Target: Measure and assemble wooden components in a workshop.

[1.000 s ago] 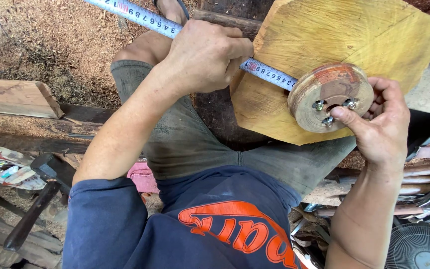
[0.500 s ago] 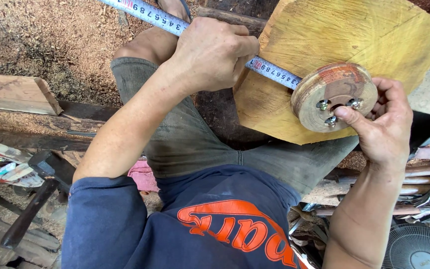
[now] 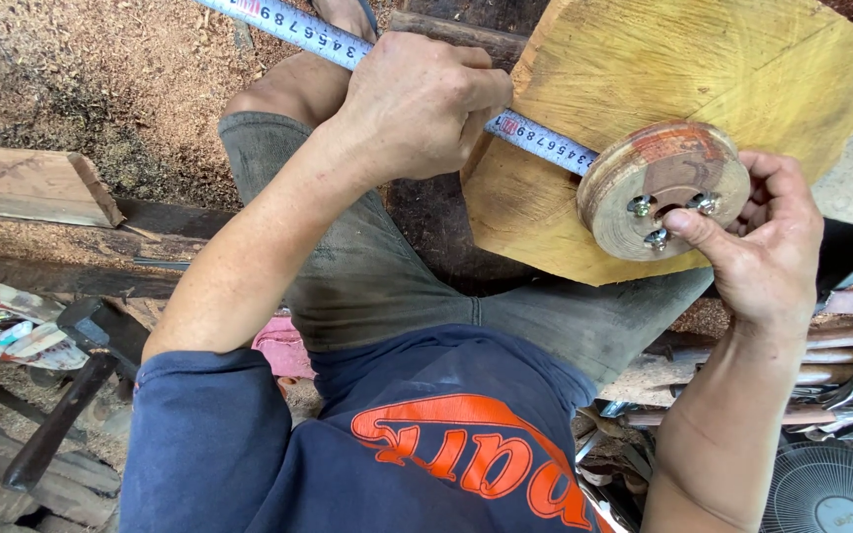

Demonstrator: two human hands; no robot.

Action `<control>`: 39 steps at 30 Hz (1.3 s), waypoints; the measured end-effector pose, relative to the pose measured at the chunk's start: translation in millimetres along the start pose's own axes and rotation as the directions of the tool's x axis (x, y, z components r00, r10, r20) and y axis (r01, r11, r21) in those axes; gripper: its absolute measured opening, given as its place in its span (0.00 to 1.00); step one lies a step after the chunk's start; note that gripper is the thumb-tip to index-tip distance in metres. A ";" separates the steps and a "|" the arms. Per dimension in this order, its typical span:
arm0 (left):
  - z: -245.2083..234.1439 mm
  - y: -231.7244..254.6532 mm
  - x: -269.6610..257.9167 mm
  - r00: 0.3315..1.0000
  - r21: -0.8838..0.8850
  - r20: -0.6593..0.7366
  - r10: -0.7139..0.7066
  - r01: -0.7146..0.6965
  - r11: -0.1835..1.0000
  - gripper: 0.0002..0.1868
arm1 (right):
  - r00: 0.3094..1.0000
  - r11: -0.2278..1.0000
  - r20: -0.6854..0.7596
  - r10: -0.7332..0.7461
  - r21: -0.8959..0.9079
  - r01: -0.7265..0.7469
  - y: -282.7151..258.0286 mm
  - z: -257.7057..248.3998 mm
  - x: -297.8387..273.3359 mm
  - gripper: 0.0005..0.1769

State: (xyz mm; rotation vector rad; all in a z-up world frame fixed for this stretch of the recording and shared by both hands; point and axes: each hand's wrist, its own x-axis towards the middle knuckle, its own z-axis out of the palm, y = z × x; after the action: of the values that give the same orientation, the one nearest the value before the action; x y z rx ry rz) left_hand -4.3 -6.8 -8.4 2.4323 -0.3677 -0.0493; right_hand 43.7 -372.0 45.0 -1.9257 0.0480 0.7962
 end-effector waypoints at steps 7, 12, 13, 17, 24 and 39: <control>-2.6 2.0 -0.8 0.999 0.016 -0.032 0.021 -0.020 1.000 0.03 | 0.998 0.992 -0.054 -0.036 -0.120 0.030 -19.2 7.1 -3.5 0.37; -0.8 1.0 -0.5 1.000 0.033 -0.016 0.013 -0.012 0.999 0.04 | 0.995 0.934 -0.006 -0.101 -0.346 0.093 -9.7 0.5 -9.1 0.36; -0.2 0.9 -0.5 1.000 0.045 -0.014 0.011 -0.010 0.999 0.04 | 0.995 0.909 -0.012 -0.103 -0.407 0.089 -12.1 1.9 -9.5 0.36; 2.2 -0.4 -1.5 1.000 0.042 -0.012 0.012 -0.012 0.999 0.03 | 0.992 0.916 0.011 -0.125 -0.383 0.120 -9.4 0.2 -9.3 0.36; -2.8 -2.4 -11.8 1.000 0.037 -0.007 0.023 -0.023 0.999 0.01 | 0.997 0.955 0.022 -0.074 -0.286 0.078 -17.5 3.9 -3.0 0.40; 136.4 191.4 -157.2 0.676 -0.517 0.089 -0.732 0.659 0.546 0.08 | 0.890 0.767 0.167 -0.424 -0.456 0.451 -7.4 -10.6 6.5 0.39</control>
State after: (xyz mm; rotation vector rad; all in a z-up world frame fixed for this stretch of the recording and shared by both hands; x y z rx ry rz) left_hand -220.6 -188.8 -3.3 1.8677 0.6511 -0.2905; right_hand 56.8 -375.1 50.1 -2.2543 -0.6803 0.5674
